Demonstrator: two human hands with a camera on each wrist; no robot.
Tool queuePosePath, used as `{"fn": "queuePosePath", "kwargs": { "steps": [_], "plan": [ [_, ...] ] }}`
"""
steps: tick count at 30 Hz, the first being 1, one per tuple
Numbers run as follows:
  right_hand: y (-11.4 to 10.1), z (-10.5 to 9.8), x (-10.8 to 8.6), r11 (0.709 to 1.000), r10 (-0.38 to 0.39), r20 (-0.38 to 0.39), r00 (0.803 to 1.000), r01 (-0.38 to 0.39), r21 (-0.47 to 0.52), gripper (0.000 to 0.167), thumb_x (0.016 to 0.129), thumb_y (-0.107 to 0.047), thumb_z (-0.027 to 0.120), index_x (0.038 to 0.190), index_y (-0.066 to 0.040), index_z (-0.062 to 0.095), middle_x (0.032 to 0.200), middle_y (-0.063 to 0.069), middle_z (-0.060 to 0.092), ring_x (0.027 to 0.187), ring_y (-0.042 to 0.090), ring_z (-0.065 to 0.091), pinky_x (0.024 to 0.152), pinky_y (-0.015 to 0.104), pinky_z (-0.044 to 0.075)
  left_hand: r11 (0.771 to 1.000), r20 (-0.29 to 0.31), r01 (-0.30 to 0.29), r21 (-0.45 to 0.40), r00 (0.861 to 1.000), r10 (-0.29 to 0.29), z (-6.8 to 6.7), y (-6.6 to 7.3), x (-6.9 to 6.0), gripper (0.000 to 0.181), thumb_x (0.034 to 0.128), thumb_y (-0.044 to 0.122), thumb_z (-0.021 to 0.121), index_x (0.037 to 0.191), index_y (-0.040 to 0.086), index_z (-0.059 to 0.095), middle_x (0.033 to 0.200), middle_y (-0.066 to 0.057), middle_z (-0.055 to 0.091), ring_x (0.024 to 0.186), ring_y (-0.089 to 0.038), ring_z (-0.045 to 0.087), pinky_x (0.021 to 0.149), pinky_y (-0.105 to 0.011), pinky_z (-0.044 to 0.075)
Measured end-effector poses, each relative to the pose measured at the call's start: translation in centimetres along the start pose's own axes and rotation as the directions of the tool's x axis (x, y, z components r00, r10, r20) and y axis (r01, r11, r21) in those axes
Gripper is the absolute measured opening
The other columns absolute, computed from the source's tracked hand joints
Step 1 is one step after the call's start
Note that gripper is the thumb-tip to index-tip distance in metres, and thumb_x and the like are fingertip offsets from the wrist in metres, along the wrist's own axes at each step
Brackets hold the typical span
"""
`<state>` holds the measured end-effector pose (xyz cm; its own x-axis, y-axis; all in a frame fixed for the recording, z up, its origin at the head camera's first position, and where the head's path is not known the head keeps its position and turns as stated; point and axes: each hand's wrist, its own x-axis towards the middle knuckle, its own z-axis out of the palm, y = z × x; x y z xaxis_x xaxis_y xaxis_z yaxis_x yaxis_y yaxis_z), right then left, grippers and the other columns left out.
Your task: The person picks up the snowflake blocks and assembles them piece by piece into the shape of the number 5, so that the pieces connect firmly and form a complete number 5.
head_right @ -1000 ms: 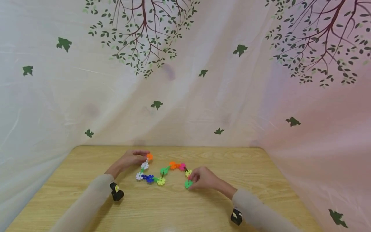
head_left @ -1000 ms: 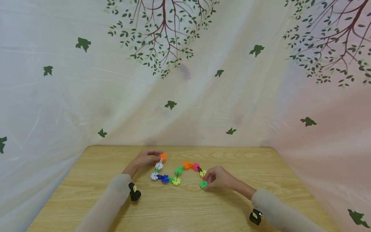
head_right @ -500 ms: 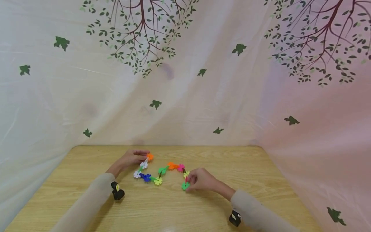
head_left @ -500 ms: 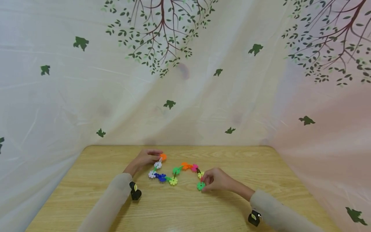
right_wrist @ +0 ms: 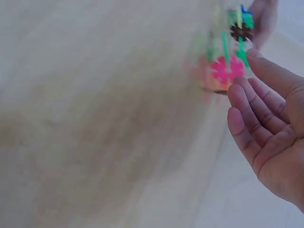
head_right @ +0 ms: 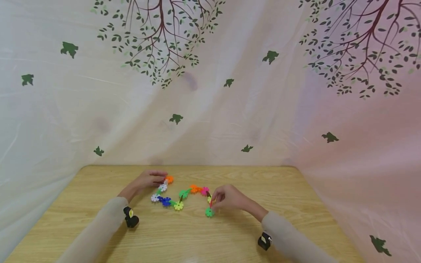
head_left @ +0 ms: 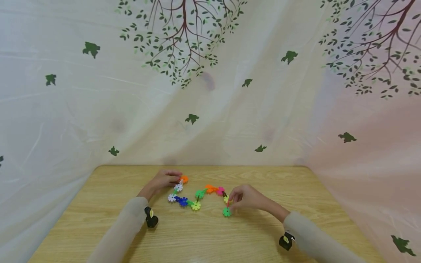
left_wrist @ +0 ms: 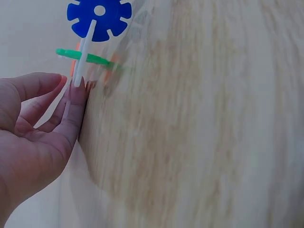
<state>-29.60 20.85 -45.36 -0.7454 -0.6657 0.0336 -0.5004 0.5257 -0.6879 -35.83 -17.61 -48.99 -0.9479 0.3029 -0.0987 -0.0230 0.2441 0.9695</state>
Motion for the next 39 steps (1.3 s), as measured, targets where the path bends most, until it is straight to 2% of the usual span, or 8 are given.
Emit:
{"fn": "queuePosePath", "kwargs": {
  "steps": [8,13,17,19,26,31,34,39],
  "plan": [
    [-0.2,-2.6,2.6,0.999,-0.043,0.013,0.999,0.042,0.025,0.02,0.091,-0.01,0.077,0.105,0.003,0.072,0.084,0.008,0.073,0.075,0.008,0.066,0.07,0.024,0.058,0.999,0.036,0.012,-0.043,0.999,-0.01,-1.4,0.0,-2.0,0.042,0.1038,0.006,0.056,0.141,-0.013,0.05,0.128,-0.026,0.065,0.102,-0.016,0.069,0.092,-0.033,0.06],
    [0.4,-3.2,4.6,0.996,-0.081,0.058,0.995,0.079,0.041,0.023,0.093,-0.004,0.073,0.112,0.008,0.069,0.091,0.017,0.073,0.083,0.018,0.068,0.075,0.023,0.058,1.0,0.121,-0.016,-0.008,0.992,0.017,-2.3,-0.2,-3.7,0.044,0.1031,0.005,0.057,0.14,-0.017,0.047,0.132,-0.032,0.06,0.109,-0.021,0.069,0.093,-0.035,0.06],
    [0.8,-3.3,5.8,0.996,-0.074,0.113,0.991,0.068,0.05,0.028,0.092,-0.003,0.073,0.118,0.009,0.068,0.099,0.021,0.073,0.09,0.028,0.069,0.08,0.023,0.058,1.0,0.199,-0.03,0.01,0.98,0.027,-2.7,-0.2,-4.9,0.048,0.1022,0.007,0.059,0.141,-0.018,0.045,0.131,-0.032,0.061,0.11,-0.022,0.068,0.093,-0.036,0.06],
    [1.0,-3.2,6.4,0.996,-0.07,0.139,0.988,0.063,0.056,0.03,0.092,-0.001,0.072,0.12,0.009,0.067,0.102,0.022,0.072,0.093,0.03,0.068,0.081,0.024,0.057,1.0,0.216,-0.016,0.013,0.976,0.013,-2.7,-0.2,-5.3,0.05,0.1007,0.008,0.062,0.141,-0.016,0.046,0.13,-0.03,0.062,0.108,-0.02,0.068,0.093,-0.036,0.06],
    [1.4,-2.8,7.4,0.996,-0.086,0.225,0.97,0.075,0.057,0.033,0.091,0.01,0.065,0.124,0.008,0.066,0.112,0.024,0.072,0.099,0.031,0.068,0.085,0.024,0.057,0.999,0.226,0.008,0.046,0.974,-0.018,-2.7,-0.3,-6.0,0.049,0.095,0.007,0.069,0.138,-0.01,0.053,0.129,-0.025,0.064,0.109,-0.02,0.067,0.094,-0.034,0.059],
    [2.1,-2.3,7.9,0.996,-0.09,0.262,0.961,0.086,0.029,0.039,0.089,0.015,0.062,0.125,0.003,0.068,0.117,0.018,0.073,0.096,0.023,0.067,0.084,0.023,0.057,0.994,0.23,0.0,0.107,0.973,-0.025,-2.5,-0.3,-6.3,0.05,0.0921,0.011,0.074,0.137,-0.005,0.058,0.125,-0.02,0.068,0.112,-0.022,0.067,0.095,-0.034,0.058],
    [2.4,-2.1,8.0,0.997,-0.074,0.272,0.959,0.069,0.028,0.042,0.088,0.015,0.062,0.126,0.0,0.07,0.118,0.015,0.073,0.094,0.018,0.067,0.083,0.023,0.057,0.997,0.252,0.008,0.077,0.967,-0.028,-2.4,-0.4,-6.4,0.051,0.0916,0.008,0.074,0.136,-0.009,0.057,0.12,-0.019,0.071,0.106,-0.02,0.07,0.092,-0.035,0.06],
    [2.3,-2.1,7.7,0.998,-0.058,0.265,0.962,0.05,0.038,0.041,0.087,0.011,0.063,0.125,-0.001,0.07,0.114,0.014,0.074,0.093,0.018,0.066,0.082,0.023,0.056,0.999,0.272,0.041,-0.016,0.962,-0.035,-2.1,-0.6,-6.3,0.048,0.0939,0.003,0.07,0.134,-0.017,0.052,0.11,-0.016,0.074,0.093,-0.016,0.073,0.085,-0.032,0.062]
  ]
}}
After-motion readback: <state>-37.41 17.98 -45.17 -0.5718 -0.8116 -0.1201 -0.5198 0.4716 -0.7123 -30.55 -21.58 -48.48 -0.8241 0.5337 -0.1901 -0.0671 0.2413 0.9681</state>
